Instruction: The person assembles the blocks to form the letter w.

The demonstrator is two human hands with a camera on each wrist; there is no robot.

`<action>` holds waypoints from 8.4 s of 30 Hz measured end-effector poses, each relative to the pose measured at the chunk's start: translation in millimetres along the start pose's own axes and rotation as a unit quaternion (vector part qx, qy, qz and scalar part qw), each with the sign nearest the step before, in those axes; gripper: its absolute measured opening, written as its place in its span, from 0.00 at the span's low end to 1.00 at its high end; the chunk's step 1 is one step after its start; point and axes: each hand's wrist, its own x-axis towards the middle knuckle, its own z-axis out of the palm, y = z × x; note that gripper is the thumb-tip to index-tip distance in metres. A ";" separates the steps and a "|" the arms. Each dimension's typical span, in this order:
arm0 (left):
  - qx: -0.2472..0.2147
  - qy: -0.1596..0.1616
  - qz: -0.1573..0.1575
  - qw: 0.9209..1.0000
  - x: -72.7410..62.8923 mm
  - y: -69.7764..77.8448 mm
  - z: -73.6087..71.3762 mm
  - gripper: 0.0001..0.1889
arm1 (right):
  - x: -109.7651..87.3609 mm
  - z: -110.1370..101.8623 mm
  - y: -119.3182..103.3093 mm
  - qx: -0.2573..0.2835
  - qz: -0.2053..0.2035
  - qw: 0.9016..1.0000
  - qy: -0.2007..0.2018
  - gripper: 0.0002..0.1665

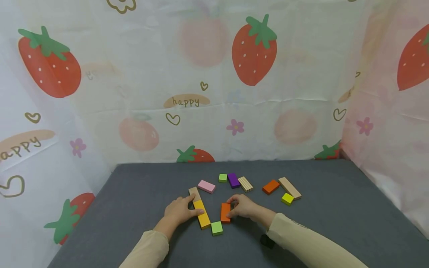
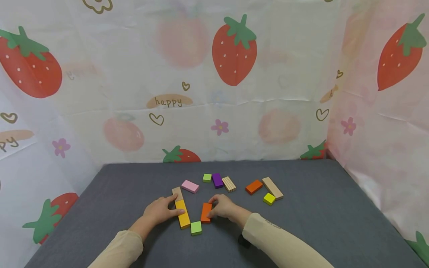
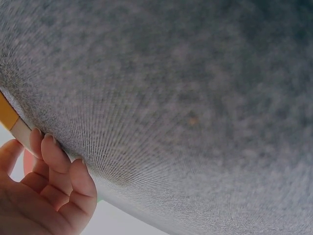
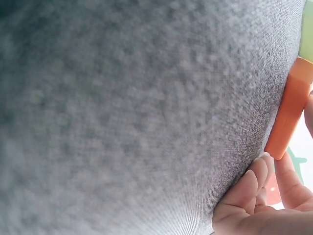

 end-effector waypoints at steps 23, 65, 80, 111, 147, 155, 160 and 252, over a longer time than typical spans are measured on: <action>0.008 -0.002 0.001 1.000 1.4 -1.7 1.6 0.41 | 20.4 -4.6 -3.1 0.036 -0.003 0.999 0.033 0.27; -0.006 -0.004 0.003 1.000 -0.1 1.5 1.5 0.40 | 88.2 7.4 -26.3 -0.133 -0.019 0.990 0.030 0.27; 0.000 -0.009 -0.009 1.000 2.1 -0.8 4.2 0.41 | 72.7 -10.8 -14.6 0.038 -0.026 0.999 0.010 0.27; -0.006 -0.002 -0.002 1.000 1.8 -1.8 1.2 0.41 | 48.8 -38.8 -1.6 0.176 -0.003 0.984 0.041 0.22; -0.003 0.007 0.000 1.000 -5.0 2.0 0.4 0.41 | 53.5 -19.2 9.7 -0.022 -0.037 0.997 0.060 0.26; 0.001 0.010 0.004 1.000 -4.3 2.2 1.4 0.40 | 54.1 -19.2 10.9 -0.017 -0.030 0.998 0.058 0.26; 0.002 0.012 0.003 1.000 -4.0 1.9 1.8 0.40 | 52.7 -19.6 9.6 -0.013 -0.029 0.998 0.054 0.26; -0.005 -0.002 -0.005 1.000 -2.3 -0.2 -0.1 0.40 | 71.9 -41.4 11.4 0.010 0.001 0.994 0.105 0.22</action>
